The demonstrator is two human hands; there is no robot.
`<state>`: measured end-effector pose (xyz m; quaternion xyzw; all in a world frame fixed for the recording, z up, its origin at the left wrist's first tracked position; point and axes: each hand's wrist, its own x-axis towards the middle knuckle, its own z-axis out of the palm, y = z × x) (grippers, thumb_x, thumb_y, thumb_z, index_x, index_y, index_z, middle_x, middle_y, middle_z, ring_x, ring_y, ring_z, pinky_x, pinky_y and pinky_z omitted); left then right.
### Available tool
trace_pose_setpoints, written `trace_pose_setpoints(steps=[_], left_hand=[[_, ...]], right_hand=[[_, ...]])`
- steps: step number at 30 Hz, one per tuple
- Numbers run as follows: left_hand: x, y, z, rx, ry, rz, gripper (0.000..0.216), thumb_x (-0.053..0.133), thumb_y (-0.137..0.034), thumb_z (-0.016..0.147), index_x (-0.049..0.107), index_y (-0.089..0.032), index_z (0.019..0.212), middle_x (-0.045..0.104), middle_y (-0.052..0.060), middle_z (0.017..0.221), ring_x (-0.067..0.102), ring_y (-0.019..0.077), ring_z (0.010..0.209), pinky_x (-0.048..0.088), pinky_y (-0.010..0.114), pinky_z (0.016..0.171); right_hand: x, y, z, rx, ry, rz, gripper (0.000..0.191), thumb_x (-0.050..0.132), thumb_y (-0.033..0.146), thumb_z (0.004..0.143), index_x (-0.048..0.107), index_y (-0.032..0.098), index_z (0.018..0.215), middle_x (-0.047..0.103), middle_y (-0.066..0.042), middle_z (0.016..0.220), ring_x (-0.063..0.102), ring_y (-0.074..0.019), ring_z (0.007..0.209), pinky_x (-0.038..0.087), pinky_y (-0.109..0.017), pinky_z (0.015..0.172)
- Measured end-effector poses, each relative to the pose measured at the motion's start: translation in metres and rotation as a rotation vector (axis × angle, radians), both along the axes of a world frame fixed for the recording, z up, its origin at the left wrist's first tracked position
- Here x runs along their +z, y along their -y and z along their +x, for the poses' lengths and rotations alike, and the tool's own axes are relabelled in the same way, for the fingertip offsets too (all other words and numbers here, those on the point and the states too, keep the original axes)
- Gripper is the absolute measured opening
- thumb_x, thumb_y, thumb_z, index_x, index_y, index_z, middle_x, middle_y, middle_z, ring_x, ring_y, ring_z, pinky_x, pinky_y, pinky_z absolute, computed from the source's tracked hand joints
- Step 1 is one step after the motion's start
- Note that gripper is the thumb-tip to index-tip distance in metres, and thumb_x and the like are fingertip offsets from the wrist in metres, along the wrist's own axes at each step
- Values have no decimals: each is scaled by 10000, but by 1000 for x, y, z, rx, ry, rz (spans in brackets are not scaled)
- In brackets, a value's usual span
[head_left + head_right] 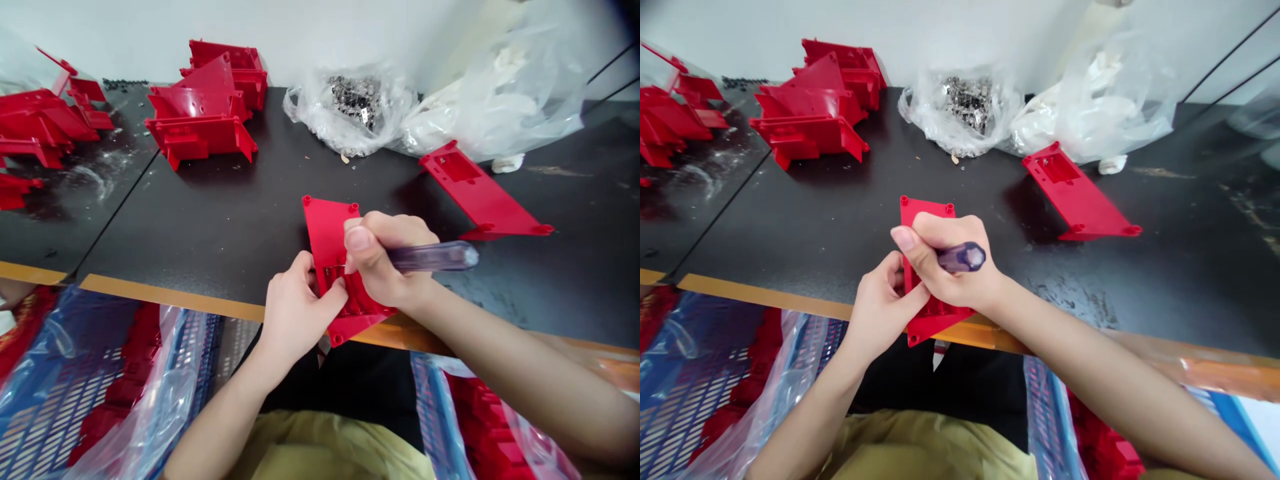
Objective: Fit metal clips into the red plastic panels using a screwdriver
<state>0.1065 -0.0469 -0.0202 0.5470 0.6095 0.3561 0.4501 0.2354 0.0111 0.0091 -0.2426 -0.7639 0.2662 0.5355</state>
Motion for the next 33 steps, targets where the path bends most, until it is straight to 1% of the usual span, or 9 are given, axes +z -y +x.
trace_pose_setpoints(steps=[3,5,9,13,18,22,24,28,33], left_hand=[[-2,0,-1,-3,6,-1,130,633,-317,792,555,-231,852,690,-54,686,588,126,553,422,235,567],[-3,1,-1,-1,2,-5,164,637,-327,796,585,-235,922,706,-47,713,601,134,563,434,241,571],[-3,1,0,-1,0,2,195,639,-330,799,606,-241,970,702,-55,705,605,135,565,441,243,571],[-1,0,1,7,1,7,149,646,-305,786,605,-239,912,677,-72,663,590,122,552,426,232,564],[0,-1,1,11,-4,7,142,643,-309,783,531,-221,776,657,-69,632,557,113,527,402,231,546],[1,0,0,-15,-19,17,134,636,-319,789,578,-229,871,632,-75,617,523,113,512,379,236,540],[2,0,0,-20,-29,17,141,631,-324,784,584,-226,875,614,-70,600,520,119,512,366,240,535],[5,-2,0,-24,-94,4,191,621,-366,771,519,-213,719,561,-49,556,513,133,514,318,248,509],[5,-2,0,-30,-117,10,317,633,-430,762,433,-215,643,511,-52,525,474,122,499,276,245,497]], right_hand=[[1,-1,-1,32,10,25,431,512,193,948,394,194,534,409,52,451,360,-49,378,240,-252,386],[2,-1,-2,45,27,37,437,506,189,948,380,194,530,409,53,451,350,-46,375,243,-253,390],[5,0,-2,15,38,45,440,509,201,952,368,197,535,415,54,447,359,-48,375,254,-252,391],[8,5,-1,-36,94,40,431,529,180,935,352,201,543,419,57,441,369,-49,374,263,-247,383],[8,5,-4,-120,104,11,462,537,208,941,344,205,521,402,57,426,358,-56,364,251,-257,370],[6,2,-6,-45,50,77,492,567,294,938,366,200,500,401,52,416,351,-59,357,241,-260,357],[7,2,-7,-18,55,89,500,561,329,942,375,199,496,399,49,416,345,-59,357,238,-259,357],[11,2,-10,28,181,90,538,545,407,946,375,195,482,383,47,422,320,-55,359,251,-253,369],[12,1,-14,89,139,165,505,593,392,923,385,198,506,405,48,442,361,-60,375,248,-246,367]])
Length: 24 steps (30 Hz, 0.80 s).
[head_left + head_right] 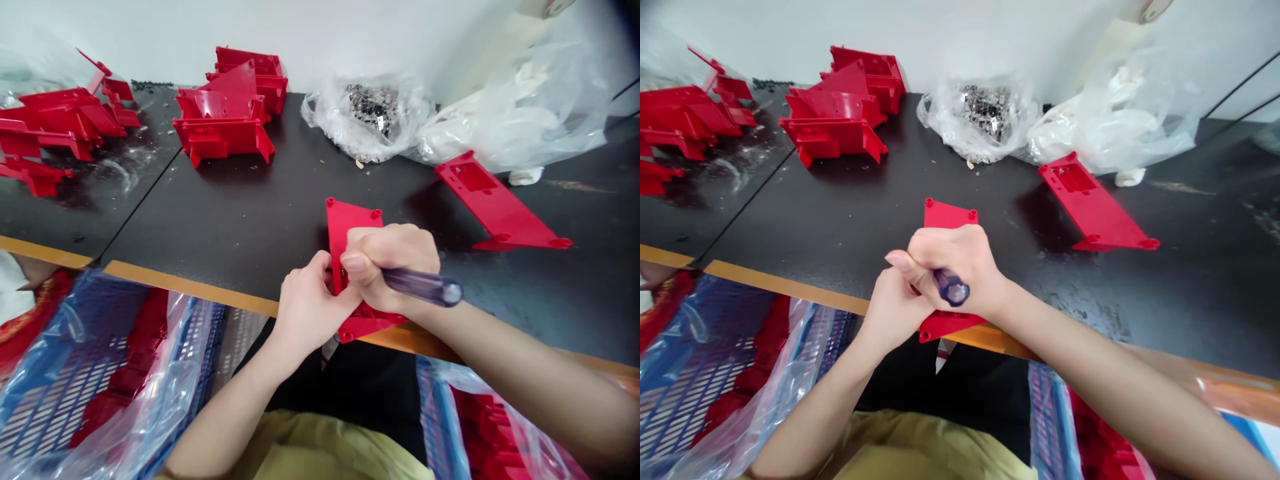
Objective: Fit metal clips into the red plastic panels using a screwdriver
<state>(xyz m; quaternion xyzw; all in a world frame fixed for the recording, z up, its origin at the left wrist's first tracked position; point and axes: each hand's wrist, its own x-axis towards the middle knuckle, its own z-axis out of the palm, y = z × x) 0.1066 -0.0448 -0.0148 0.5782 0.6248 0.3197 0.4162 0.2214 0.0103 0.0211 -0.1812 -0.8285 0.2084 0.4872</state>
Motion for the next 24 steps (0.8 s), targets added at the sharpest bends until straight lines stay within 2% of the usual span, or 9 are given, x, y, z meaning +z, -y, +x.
trace_pose_setpoints(steps=[6,10,12,14,16,19,22,24], left_hand=[[0,1,-1,-1,25,7,236,625,-400,779,491,-216,716,546,-67,538,469,116,491,302,242,511],[-2,2,-1,-10,73,1,141,623,-340,789,556,-220,822,608,-67,597,513,119,517,350,232,536],[-4,2,-1,-9,83,8,141,621,-340,799,547,-221,815,631,-60,624,540,124,538,369,229,546],[-5,2,-2,-7,96,8,149,613,-341,810,528,-220,794,644,-55,632,557,127,544,381,229,547],[-7,3,-2,-7,113,-1,139,603,-334,820,527,-219,799,657,-50,640,563,125,531,391,230,545],[-8,3,-2,-24,139,-9,118,593,-325,833,543,-217,834,692,-37,688,576,121,526,412,234,554],[-8,2,-2,-35,141,-16,120,592,-328,839,550,-216,845,710,-24,718,594,126,540,426,235,557],[-7,2,-2,-31,133,-28,134,590,-343,845,546,-216,840,713,-18,716,602,131,549,429,235,552]], right_hand=[[5,1,6,-24,62,9,484,560,294,943,360,190,515,359,63,421,271,-46,354,259,-244,386],[1,3,10,-95,20,-77,481,589,294,927,378,192,507,404,52,428,322,-52,362,258,-250,378],[-4,1,10,-105,-41,-149,491,622,326,911,388,192,501,416,50,425,340,-54,363,257,-253,375],[-7,-6,12,-122,-155,-266,498,633,370,905,416,195,491,417,45,414,372,-61,369,275,-250,378],[-5,-14,17,-173,-380,-401,516,635,423,894,423,204,478,382,46,386,371,-69,351,266,-247,352],[8,-20,28,-236,-671,-526,550,672,526,827,397,224,458,343,50,351,305,-71,288,162,-259,271],[17,-15,37,-120,-560,-599,524,648,586,817,488,213,487,462,13,396,316,-76,282,136,-271,233],[13,-10,38,-50,-433,-581,482,618,503,880,533,196,518,501,7,436,344,-67,312,183,-253,260]])
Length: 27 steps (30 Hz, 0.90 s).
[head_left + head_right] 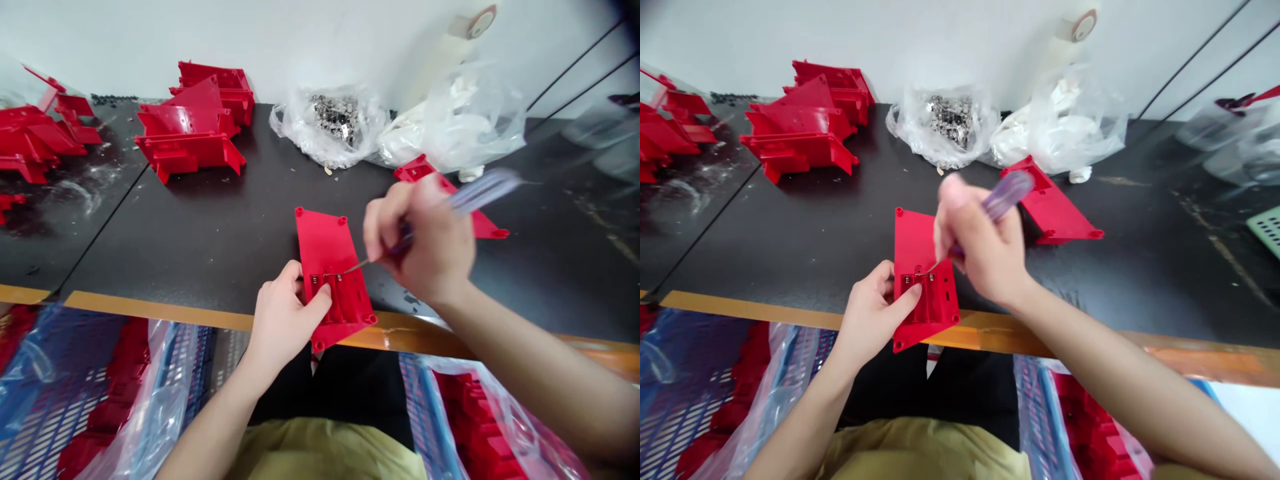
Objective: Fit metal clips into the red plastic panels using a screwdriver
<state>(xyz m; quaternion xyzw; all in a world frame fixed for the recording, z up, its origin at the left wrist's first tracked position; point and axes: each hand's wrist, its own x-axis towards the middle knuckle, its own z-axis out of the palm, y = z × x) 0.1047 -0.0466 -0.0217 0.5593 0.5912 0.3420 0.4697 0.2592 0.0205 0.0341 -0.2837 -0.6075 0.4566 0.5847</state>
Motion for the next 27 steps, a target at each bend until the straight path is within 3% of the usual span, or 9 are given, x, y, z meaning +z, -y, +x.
trace_pose_setpoints(steps=[3,7,12,16,20,27], left_hand=[[2,0,1,4,-8,-9,155,587,-362,853,534,-218,830,710,-16,701,606,134,554,428,231,545],[4,0,1,11,-7,-11,153,594,-353,846,525,-219,822,698,-25,676,591,125,527,418,223,528],[5,-1,2,22,-22,-23,141,598,-340,831,522,-222,816,691,-35,645,572,119,494,405,219,509],[6,-1,1,25,-19,-37,136,597,-340,826,529,-223,820,698,-39,653,559,111,477,404,218,503],[8,0,1,26,-38,-43,144,598,-347,823,529,-221,817,706,-34,659,558,112,473,409,222,504],[5,1,2,39,-30,-33,139,595,-348,833,533,-225,829,710,-39,673,561,109,485,414,220,516]], right_hand=[[-16,4,-3,-11,64,55,439,609,362,922,529,187,527,493,19,444,402,-63,375,274,-236,349],[-30,5,-7,-87,42,27,436,625,359,912,527,187,524,499,22,442,422,-73,390,288,-257,391],[-28,10,-9,-133,35,40,440,646,373,894,505,189,521,494,24,451,428,-85,403,250,-267,378],[-22,14,-5,-100,62,35,475,625,416,902,449,181,528,432,41,460,330,-56,385,220,-258,371],[-25,14,1,-130,141,56,463,628,342,912,396,174,549,375,54,479,317,-46,420,194,-256,404],[-29,14,0,-197,187,148,438,629,325,912,401,181,566,394,51,491,396,-65,470,264,-259,441]])
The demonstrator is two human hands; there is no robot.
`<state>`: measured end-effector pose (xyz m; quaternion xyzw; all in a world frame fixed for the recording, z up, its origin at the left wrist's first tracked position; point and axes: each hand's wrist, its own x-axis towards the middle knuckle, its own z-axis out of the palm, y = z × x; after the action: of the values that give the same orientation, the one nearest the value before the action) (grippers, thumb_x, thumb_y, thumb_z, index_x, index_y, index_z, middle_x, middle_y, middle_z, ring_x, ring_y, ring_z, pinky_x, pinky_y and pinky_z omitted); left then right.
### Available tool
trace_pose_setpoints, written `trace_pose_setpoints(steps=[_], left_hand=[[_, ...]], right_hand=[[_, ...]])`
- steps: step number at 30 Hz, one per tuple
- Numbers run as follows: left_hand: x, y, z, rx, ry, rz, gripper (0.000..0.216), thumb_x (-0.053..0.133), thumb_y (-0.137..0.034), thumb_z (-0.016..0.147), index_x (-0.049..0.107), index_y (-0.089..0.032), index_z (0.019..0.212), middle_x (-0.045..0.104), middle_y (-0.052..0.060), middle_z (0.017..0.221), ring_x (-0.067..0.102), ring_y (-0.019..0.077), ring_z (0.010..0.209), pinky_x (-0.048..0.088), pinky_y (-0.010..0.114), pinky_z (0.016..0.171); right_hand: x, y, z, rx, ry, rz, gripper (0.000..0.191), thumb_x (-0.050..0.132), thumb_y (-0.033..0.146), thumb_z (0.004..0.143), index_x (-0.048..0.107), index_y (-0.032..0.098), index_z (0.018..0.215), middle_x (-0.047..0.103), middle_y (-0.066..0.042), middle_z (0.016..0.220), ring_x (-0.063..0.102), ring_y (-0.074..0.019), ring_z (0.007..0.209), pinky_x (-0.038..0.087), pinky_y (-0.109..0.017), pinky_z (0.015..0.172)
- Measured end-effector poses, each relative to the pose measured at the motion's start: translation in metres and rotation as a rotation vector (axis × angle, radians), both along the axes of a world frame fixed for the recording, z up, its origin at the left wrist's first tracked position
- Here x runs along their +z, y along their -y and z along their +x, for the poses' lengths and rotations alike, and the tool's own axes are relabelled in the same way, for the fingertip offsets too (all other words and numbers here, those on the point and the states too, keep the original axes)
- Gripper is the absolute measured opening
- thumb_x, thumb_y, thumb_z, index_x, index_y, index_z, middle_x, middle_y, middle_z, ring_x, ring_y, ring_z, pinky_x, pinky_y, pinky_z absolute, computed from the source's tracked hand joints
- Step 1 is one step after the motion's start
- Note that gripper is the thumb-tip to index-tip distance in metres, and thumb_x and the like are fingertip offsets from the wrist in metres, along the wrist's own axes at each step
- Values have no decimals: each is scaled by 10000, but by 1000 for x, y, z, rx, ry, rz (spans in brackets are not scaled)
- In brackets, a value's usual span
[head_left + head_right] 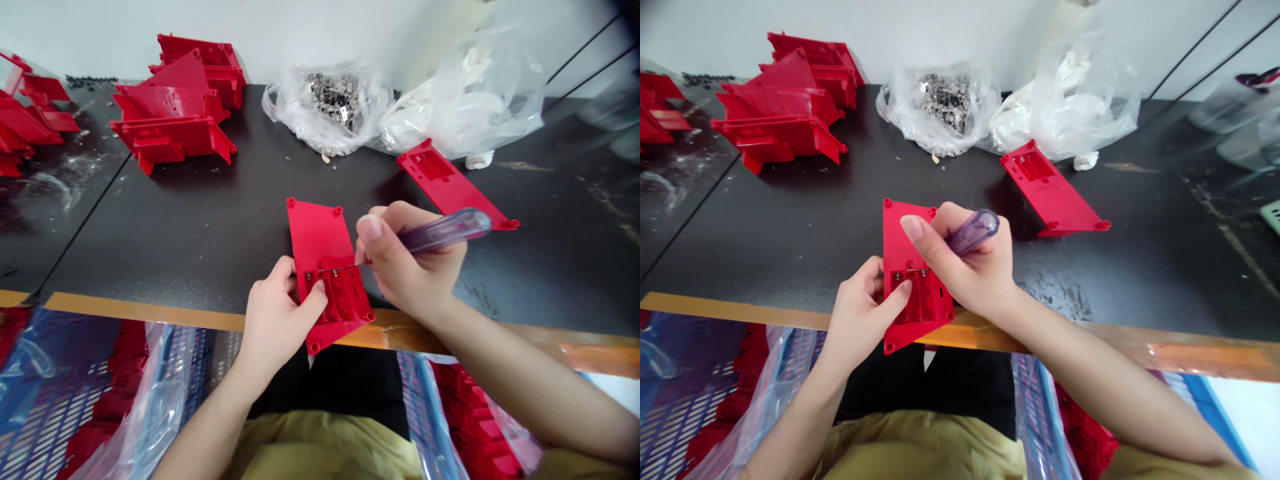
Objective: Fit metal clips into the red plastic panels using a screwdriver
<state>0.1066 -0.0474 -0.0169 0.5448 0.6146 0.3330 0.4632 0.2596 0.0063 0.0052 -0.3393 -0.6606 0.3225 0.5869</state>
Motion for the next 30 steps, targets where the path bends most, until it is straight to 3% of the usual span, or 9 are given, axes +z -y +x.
trace_pose_setpoints(steps=[2,7,9,13,16,24,30], left_hand=[[-1,0,0,-1,2,2,136,593,-349,835,537,-225,840,709,-41,674,555,107,484,412,218,515],[-2,0,-1,-13,10,8,134,589,-352,844,548,-224,853,696,-47,657,533,98,467,401,211,500],[-2,1,-1,-10,21,6,133,592,-350,844,551,-224,856,701,-45,665,537,98,469,401,209,497],[-3,1,-1,-5,37,-13,138,598,-357,846,552,-228,863,715,-39,694,550,102,480,398,208,488],[-2,0,-1,-7,25,-13,141,601,-364,845,554,-231,857,714,-41,691,552,105,484,402,211,490],[-3,2,-2,-13,25,-10,157,602,-381,848,549,-233,853,708,-48,677,539,101,469,399,213,489],[-4,1,-2,-24,42,11,160,597,-375,853,537,-227,847,701,-39,670,553,105,481,403,214,496]], right_hand=[[5,0,3,26,-7,-28,409,609,298,925,433,180,576,417,50,499,393,-56,453,266,-251,429],[17,-3,17,268,-42,-201,214,605,253,906,526,204,713,535,43,592,385,-68,430,272,-249,404],[17,-4,19,299,-17,-213,234,622,282,891,513,206,697,528,37,604,402,-88,466,272,-267,428],[11,-2,12,259,-4,-38,394,564,348,938,433,204,595,360,41,551,394,-112,475,239,-305,440],[9,-1,6,222,5,-53,438,501,330,977,377,201,577,291,43,531,394,-107,461,221,-308,432],[6,-1,5,184,122,-65,463,514,384,969,394,204,560,355,35,517,355,-94,458,223,-304,447],[-3,-3,2,188,132,12,484,498,422,968,355,216,554,343,38,488,351,-102,443,217,-302,434]])
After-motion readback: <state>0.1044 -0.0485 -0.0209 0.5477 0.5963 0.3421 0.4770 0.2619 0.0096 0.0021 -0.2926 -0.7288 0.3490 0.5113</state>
